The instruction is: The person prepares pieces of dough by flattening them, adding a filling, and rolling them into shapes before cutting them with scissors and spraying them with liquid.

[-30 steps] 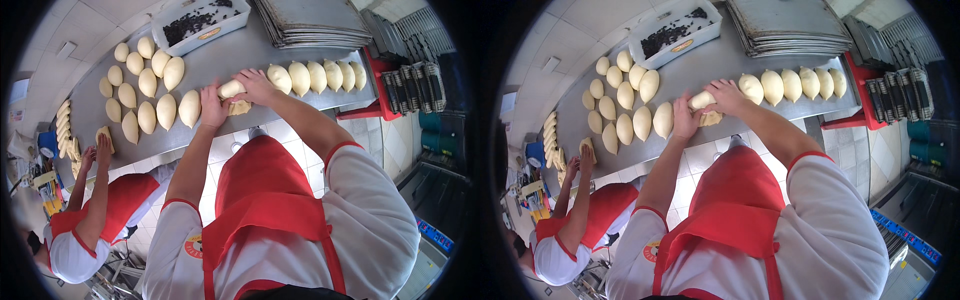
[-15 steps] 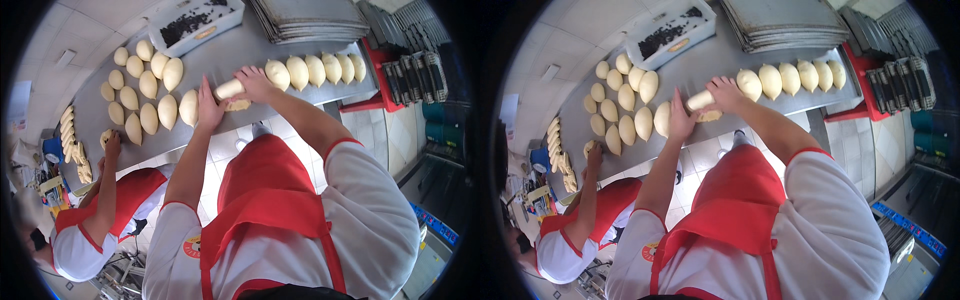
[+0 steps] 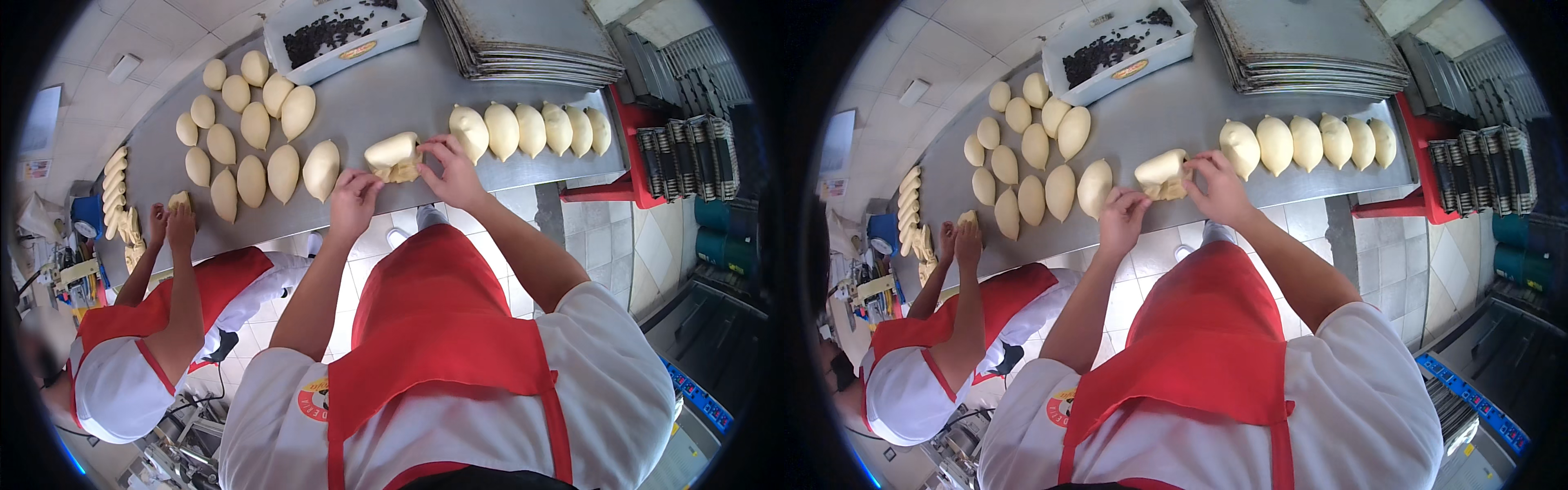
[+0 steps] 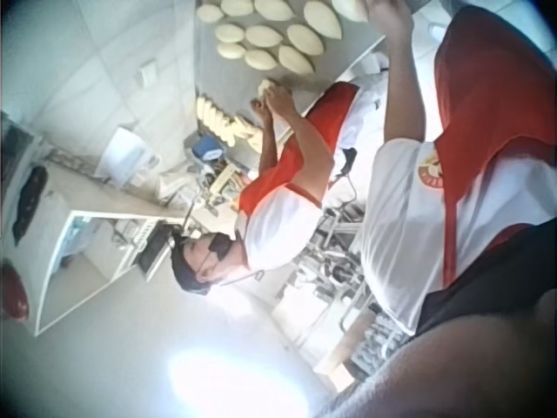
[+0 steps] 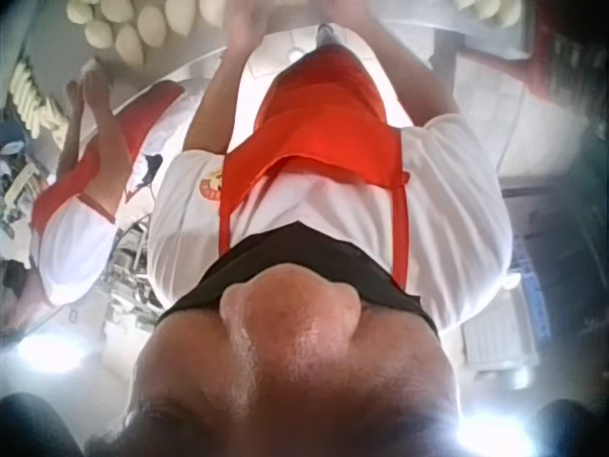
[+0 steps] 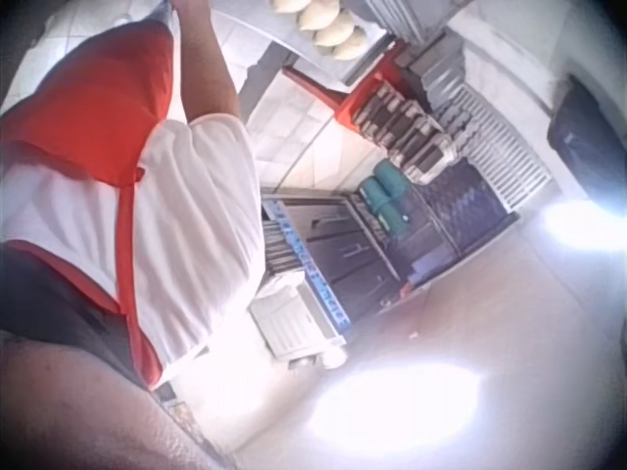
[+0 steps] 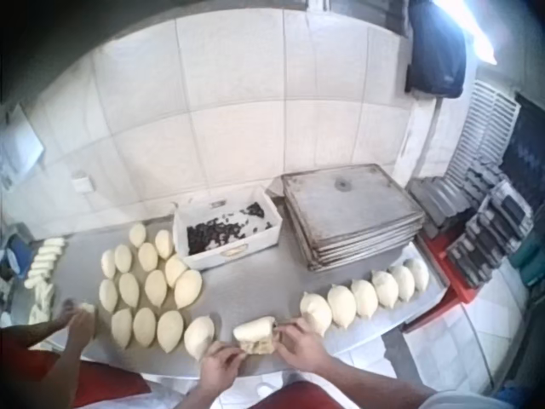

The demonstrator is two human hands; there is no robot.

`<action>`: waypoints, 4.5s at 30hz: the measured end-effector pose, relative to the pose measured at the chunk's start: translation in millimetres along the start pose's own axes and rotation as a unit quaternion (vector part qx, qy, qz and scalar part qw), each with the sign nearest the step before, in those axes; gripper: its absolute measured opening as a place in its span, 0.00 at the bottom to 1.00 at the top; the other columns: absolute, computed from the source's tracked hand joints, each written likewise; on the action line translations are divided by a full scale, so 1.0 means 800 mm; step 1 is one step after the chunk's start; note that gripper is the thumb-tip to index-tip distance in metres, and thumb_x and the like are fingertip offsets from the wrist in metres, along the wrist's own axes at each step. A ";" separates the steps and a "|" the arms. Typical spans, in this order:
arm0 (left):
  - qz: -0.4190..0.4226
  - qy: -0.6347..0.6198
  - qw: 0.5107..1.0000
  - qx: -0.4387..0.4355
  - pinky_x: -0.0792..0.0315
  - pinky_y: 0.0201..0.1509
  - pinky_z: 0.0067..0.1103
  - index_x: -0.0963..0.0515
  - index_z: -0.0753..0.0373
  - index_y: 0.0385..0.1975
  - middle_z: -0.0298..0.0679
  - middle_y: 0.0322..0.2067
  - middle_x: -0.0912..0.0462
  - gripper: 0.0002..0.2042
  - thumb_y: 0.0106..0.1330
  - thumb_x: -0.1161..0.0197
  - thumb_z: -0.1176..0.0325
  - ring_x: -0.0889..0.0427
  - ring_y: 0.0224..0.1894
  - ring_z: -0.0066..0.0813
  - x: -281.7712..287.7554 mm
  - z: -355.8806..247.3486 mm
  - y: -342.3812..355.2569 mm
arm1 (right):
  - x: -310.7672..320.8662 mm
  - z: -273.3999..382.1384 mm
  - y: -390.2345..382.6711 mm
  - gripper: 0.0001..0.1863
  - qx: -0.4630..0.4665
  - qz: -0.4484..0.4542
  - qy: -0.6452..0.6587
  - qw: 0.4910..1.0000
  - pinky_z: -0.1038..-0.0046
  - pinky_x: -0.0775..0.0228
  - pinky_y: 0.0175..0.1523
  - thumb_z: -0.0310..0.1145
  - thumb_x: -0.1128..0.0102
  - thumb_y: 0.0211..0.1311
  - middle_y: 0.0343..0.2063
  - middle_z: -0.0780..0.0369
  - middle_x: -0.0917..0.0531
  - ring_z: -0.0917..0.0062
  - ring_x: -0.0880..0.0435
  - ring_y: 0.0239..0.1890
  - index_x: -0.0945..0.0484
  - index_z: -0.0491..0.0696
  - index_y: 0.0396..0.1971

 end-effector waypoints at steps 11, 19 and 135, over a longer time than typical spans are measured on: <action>0.175 -0.127 0.975 -0.060 0.26 0.67 0.37 0.29 0.61 0.68 0.50 0.59 0.22 0.36 0.60 0.20 0.65 0.21 0.60 0.51 0.019 0.009 0.054 | 0.016 0.009 0.080 0.47 -0.075 0.246 0.014 0.966 0.56 0.34 0.70 0.53 0.17 0.50 0.63 0.57 0.24 0.54 0.27 0.67 0.27 0.48 0.68; -0.060 0.123 0.987 -0.086 0.46 0.82 0.50 0.36 0.62 0.76 0.51 0.71 0.28 0.40 0.67 0.27 0.55 0.32 0.75 0.53 -0.022 0.041 0.052 | -0.032 -0.006 0.075 0.44 0.075 0.117 -0.209 0.968 0.55 0.36 0.66 0.61 0.24 0.55 0.58 0.58 0.21 0.59 0.26 0.62 0.26 0.53 0.68; -0.287 -0.312 0.905 0.038 0.40 0.80 0.39 0.46 0.71 0.79 0.57 0.77 0.38 0.35 0.74 0.48 0.68 0.34 0.77 0.53 -0.125 -0.033 0.031 | -0.084 -0.006 0.038 0.21 0.008 -0.087 0.195 0.977 0.62 0.25 0.63 0.37 0.58 0.82 0.54 0.50 0.19 0.58 0.16 0.58 0.25 0.41 0.63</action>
Point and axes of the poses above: each hand's wrist, its own y-axis towards the middle knuckle, its own x-axis out of the back of the hand, z = x × y, the point moved 1 cm from there along y, towards the middle knuckle
